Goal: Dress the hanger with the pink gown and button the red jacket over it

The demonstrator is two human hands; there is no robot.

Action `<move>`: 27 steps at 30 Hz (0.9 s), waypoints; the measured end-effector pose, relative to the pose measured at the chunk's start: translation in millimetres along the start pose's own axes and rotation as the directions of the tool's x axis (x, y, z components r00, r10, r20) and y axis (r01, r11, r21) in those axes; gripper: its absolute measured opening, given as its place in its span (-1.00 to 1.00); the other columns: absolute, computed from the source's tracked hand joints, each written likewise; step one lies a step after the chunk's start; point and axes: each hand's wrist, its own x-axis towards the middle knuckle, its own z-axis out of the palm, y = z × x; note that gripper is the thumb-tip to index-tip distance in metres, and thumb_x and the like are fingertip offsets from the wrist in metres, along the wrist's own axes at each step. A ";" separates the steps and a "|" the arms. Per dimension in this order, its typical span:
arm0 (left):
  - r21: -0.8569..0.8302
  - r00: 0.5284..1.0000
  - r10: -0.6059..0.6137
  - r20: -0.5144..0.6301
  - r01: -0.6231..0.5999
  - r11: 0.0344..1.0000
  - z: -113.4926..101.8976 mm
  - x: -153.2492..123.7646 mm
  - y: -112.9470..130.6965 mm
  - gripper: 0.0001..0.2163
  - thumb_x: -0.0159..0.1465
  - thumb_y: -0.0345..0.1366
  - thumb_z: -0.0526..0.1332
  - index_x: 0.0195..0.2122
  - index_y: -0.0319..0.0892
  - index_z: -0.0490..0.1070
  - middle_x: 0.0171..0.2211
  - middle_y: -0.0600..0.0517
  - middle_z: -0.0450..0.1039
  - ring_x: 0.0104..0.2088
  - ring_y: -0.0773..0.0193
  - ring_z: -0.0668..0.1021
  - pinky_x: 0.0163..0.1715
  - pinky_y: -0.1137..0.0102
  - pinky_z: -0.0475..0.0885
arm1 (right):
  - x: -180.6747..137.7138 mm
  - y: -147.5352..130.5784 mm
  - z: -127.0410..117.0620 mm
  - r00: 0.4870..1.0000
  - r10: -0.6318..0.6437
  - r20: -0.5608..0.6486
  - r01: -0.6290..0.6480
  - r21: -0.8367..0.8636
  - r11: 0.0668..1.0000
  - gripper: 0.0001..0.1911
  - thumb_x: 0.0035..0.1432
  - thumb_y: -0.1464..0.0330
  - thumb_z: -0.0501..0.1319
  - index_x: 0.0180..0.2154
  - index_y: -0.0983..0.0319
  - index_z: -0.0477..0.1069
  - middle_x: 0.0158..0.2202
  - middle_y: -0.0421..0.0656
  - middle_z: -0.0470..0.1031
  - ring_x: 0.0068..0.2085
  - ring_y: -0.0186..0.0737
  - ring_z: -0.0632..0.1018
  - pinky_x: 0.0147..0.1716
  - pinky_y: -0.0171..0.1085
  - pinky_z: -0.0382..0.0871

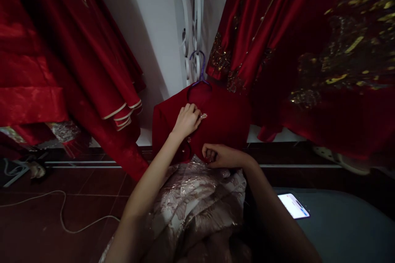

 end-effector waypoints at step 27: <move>0.037 0.856 -0.457 -0.242 0.479 0.877 -4.2 -17.9 -15.8 -0.54 0.20 -0.51 -0.11 0.16 -0.32 0.04 -0.15 -0.24 0.38 -0.11 0.07 0.42 -0.06 0.16 0.19 | 83.8 -44.9 -51.3 0.379 0.303 -0.875 -0.157 0.262 0.952 -0.29 0.18 0.10 -0.04 0.16 0.51 -0.05 0.23 0.27 -0.04 0.28 0.09 -0.04 0.21 0.05 -0.15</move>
